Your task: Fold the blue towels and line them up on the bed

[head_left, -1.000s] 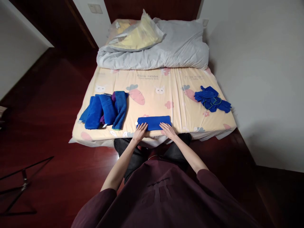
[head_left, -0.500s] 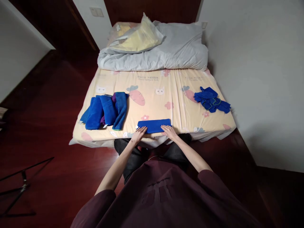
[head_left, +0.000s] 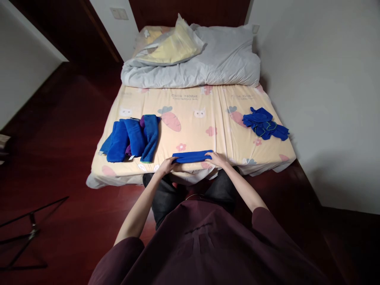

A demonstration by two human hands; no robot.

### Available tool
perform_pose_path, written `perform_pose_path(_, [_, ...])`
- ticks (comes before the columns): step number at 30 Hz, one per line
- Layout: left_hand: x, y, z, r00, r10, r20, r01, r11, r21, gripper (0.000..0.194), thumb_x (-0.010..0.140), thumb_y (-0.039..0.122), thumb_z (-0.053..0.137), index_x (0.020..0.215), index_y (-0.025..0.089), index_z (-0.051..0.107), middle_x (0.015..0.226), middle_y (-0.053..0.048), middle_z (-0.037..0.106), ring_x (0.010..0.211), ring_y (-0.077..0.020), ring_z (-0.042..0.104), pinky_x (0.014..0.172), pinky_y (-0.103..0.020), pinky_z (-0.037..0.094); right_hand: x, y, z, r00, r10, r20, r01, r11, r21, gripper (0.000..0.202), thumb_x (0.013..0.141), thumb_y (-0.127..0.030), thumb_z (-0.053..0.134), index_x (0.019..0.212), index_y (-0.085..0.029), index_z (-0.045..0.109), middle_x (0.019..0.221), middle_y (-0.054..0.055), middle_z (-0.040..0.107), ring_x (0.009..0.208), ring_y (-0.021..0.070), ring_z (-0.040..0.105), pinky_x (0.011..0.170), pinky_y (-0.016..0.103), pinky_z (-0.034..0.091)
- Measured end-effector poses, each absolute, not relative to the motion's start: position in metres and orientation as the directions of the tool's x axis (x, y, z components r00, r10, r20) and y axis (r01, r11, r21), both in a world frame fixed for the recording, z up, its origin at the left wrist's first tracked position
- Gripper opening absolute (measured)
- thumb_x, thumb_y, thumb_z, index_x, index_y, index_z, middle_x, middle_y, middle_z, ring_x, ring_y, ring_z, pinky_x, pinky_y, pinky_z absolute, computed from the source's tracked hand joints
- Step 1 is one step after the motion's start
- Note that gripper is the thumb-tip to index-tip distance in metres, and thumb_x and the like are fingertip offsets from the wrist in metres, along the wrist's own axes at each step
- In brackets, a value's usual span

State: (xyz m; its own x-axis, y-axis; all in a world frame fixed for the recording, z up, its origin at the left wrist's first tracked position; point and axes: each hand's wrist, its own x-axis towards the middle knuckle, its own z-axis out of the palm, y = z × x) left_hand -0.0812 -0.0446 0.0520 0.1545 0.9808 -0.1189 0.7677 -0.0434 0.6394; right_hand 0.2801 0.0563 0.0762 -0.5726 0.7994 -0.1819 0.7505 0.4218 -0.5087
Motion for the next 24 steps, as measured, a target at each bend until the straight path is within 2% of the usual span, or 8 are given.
perform_pose_path(6, [-0.099, -0.03, 0.047, -0.017, 0.984, -0.176, 0.684, 0.14, 0.716, 0.049, 0.09, 0.043, 0.063, 0.129, 0.014, 0.066, 0.115, -0.013, 0.075, 0.099, -0.0256, 0.073, 0.093, -0.036, 0.059, 0.288, 0.087, 0.069, -0.558, 0.81, -0.177, 0.706, 0.352, -0.615, 0.032, 0.091, -0.033, 0.078, 0.122, -0.025, 0.076, 0.122, 0.007, 0.077, 0.114, 0.0249, 0.073, 0.099, 0.033, 0.055])
perform_pose_path(9, [-0.104, -0.024, 0.04, -0.065, 0.98, -0.19, 0.655, 0.186, 0.733, 0.048, 0.091, 0.044, 0.062, 0.128, 0.013, 0.066, 0.11, -0.012, 0.076, 0.095, -0.0242, 0.074, 0.087, -0.033, 0.06, 0.292, 0.096, 0.067, -0.515, 0.838, -0.182, 0.71, 0.298, -0.638, 0.029, 0.089, -0.033, 0.08, 0.117, -0.025, 0.078, 0.116, 0.007, 0.078, 0.106, 0.0236, 0.074, 0.094, 0.031, 0.056])
perform_pose_path(14, [-0.104, -0.017, 0.032, -0.137, 0.973, -0.185, 0.667, 0.229, 0.709, 0.045, 0.093, 0.043, 0.06, 0.127, 0.015, 0.067, 0.104, -0.011, 0.076, 0.096, -0.0242, 0.073, 0.088, -0.033, 0.059, 0.295, 0.102, 0.06, -0.446, 0.874, -0.192, 0.695, 0.203, -0.69, 0.03, 0.09, -0.034, 0.077, 0.118, -0.021, 0.076, 0.112, 0.007, 0.079, 0.096, 0.0206, 0.074, 0.084, 0.027, 0.056])
perform_pose_path(19, [-0.102, -0.011, 0.029, -0.197, 0.958, -0.207, 0.681, 0.286, 0.675, 0.043, 0.095, 0.041, 0.058, 0.127, 0.014, 0.068, 0.107, -0.013, 0.076, 0.101, -0.0262, 0.073, 0.092, -0.034, 0.056, 0.295, 0.109, 0.043, -0.411, 0.892, -0.187, 0.68, 0.163, -0.715, 0.031, 0.091, -0.039, 0.075, 0.114, -0.018, 0.076, 0.099, 0.006, 0.079, 0.085, 0.0184, 0.072, 0.074, 0.024, 0.055])
perform_pose_path(24, [-0.101, -0.004, 0.027, -0.247, 0.932, -0.266, 0.667, 0.362, 0.651, 0.04, 0.097, 0.041, 0.058, 0.126, 0.016, 0.068, 0.111, -0.013, 0.077, 0.104, -0.027, 0.072, 0.097, -0.036, 0.055, 0.295, 0.111, 0.036, -0.403, 0.896, -0.186, 0.698, 0.17, -0.696, 0.031, 0.093, -0.04, 0.072, 0.114, -0.017, 0.076, 0.093, 0.006, 0.077, 0.08, 0.0185, 0.071, 0.074, 0.025, 0.055])
